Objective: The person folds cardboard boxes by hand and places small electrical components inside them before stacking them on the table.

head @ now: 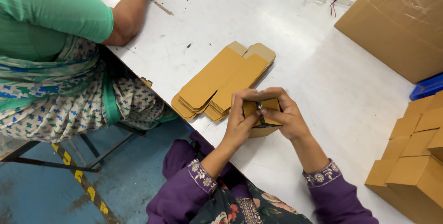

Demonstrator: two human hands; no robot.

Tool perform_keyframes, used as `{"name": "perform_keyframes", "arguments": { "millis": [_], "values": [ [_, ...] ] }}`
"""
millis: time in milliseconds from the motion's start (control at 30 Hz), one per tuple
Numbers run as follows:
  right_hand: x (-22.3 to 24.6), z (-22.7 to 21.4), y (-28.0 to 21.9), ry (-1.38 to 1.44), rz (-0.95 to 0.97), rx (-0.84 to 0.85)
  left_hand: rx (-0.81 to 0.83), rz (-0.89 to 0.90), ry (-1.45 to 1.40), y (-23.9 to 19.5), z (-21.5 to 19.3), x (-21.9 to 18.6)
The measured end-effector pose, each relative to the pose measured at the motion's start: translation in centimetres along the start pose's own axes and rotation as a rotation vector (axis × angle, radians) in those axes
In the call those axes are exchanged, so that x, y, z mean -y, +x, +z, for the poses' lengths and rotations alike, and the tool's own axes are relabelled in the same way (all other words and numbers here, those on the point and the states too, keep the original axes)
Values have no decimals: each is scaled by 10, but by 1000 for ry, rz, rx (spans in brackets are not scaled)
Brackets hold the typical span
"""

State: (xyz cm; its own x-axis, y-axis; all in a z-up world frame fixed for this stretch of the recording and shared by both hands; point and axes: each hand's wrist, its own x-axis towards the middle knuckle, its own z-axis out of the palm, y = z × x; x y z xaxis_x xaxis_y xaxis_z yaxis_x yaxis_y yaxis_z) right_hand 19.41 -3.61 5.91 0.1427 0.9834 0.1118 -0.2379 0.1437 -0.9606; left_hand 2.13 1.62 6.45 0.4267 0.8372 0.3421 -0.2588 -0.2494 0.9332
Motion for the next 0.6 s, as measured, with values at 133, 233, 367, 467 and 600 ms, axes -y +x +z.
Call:
{"name": "perform_keyframes", "arguments": {
  "millis": [133,233,367,467,600],
  "values": [
    [-20,3,-11,276,-382,-6,51,189,-167,-9,-1,8],
    [-27,3,-17,200,-440,-9,142,261,-82,-14,-20,-3],
    [-19,6,-25,18,-469,94,290,322,114,-20,-43,-30],
    [-7,6,-27,-285,-503,175,314,296,279,-23,-48,-43],
    [3,3,-28,-439,-459,189,271,359,428,-23,-48,-42]
  ]
}}
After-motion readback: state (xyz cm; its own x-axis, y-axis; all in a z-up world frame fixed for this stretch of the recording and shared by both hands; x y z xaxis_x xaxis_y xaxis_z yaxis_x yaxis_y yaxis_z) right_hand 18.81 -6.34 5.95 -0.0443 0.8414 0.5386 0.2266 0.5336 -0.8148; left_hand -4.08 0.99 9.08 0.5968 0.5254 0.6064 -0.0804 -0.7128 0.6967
